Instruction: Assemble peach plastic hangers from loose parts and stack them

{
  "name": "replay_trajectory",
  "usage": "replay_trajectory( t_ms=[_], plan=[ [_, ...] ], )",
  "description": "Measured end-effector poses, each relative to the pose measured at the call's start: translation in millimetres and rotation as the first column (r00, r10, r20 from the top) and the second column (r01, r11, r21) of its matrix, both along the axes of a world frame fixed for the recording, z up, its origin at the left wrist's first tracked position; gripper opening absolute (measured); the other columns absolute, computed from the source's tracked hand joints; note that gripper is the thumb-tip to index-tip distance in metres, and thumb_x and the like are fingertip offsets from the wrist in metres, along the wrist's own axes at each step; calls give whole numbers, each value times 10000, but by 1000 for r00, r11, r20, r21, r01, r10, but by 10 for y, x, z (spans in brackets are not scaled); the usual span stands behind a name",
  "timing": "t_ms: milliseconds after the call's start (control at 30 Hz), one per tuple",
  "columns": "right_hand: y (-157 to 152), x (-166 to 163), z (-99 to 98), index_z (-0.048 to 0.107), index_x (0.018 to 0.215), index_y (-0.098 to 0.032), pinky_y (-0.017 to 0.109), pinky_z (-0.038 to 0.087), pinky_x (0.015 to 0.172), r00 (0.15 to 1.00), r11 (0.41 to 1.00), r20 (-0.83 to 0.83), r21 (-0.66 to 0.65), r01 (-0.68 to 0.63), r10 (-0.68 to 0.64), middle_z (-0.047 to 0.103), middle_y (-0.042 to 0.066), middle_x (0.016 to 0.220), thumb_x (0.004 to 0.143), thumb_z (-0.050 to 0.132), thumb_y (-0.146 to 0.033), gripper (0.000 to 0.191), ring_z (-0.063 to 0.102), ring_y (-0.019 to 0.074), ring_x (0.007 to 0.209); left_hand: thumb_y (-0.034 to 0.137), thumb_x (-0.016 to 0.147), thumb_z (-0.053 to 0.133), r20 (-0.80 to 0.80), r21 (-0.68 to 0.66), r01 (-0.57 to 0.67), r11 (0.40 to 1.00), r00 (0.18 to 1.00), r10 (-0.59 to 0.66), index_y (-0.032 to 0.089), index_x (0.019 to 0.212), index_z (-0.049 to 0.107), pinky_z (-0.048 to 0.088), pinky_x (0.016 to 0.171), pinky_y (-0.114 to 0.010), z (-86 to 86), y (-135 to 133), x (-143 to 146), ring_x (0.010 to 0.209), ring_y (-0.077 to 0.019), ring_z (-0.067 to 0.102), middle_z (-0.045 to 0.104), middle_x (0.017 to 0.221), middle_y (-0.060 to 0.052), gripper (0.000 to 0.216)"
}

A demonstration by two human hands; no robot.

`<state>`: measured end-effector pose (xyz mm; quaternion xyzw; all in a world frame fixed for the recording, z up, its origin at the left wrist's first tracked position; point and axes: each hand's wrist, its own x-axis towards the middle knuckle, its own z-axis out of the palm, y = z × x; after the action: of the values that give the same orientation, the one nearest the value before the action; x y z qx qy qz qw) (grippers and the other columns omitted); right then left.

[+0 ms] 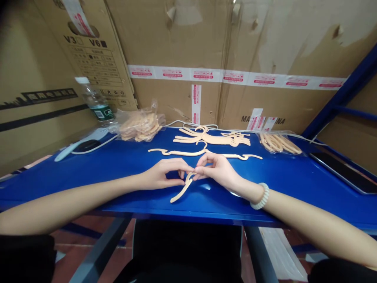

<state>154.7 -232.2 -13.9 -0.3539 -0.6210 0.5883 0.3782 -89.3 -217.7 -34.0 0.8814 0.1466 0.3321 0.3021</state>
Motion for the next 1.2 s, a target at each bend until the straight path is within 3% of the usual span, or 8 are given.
replay_trajectory(
  t_ms=[233,433,500,567,633,700,900,1200],
  plan=[
    [48,-30,-60,612,770,-199,323,642,689,997,997,-12,5,73,-73,754,43,722,700,933,-482,434,772,233,716,364,857,784,70,-272,-33,962,996,54,140,1224,688,585,744,-290,-56,59,20,812,-174,693,722,959,-94,440],
    [102,-57,-5,631,778,-209,385,616,721,991,965,129,263,-10,-25,747,53,796,810,828,-521,371,749,246,730,510,874,749,134,-508,-80,858,976,171,131,931,749,576,683,-302,-10,85,35,690,-177,692,736,819,-87,384],
    [242,52,64,669,852,-215,415,600,787,973,891,213,454,-16,-91,751,72,885,899,731,-503,298,734,260,819,545,841,775,174,-629,-80,773,955,240,123,900,729,569,673,-303,-25,103,26,672,-172,680,734,802,-88,429],
    [457,254,134,699,926,-223,448,576,845,898,733,356,678,-56,-260,746,90,949,947,660,-427,209,707,281,888,559,841,770,221,-739,-30,673,932,285,115,912,699,563,678,-304,-43,118,2,674,-164,675,742,835,-103,456],
    [704,517,170,712,931,-212,504,528,935,724,558,517,800,-219,-457,738,132,996,956,597,-321,160,679,329,990,540,856,762,265,-795,30,606,916,301,115,924,660,558,691,-309,-48,127,-30,689,-164,679,749,882,-122,443],
    [932,771,156,721,981,-194,497,519,963,565,505,591,801,-323,-576,731,159,1047,955,551,-236,177,665,341,1051,504,872,752,291,-812,46,581,896,335,129,933,615,553,697,-317,-36,135,-60,692,-167,685,752,896,-122,404],
    [1258,1062,-8,713,1117,-158,486,531,966,382,488,673,731,-478,-633,711,171,1086,913,566,-163,252,648,346,1063,421,894,750,255,-825,-90,558,822,509,164,897,520,525,689,-298,34,197,-119,664,-149,678,733,824,-62,345],
    [1272,1016,23,658,845,-188,431,536,831,447,510,656,755,-412,-608,664,158,926,903,556,-223,123,649,329,917,338,739,895,328,-821,-94,563,730,599,133,841,581,480,682,-265,70,294,-164,657,-107,616,683,749,-27,389]
  ],
)
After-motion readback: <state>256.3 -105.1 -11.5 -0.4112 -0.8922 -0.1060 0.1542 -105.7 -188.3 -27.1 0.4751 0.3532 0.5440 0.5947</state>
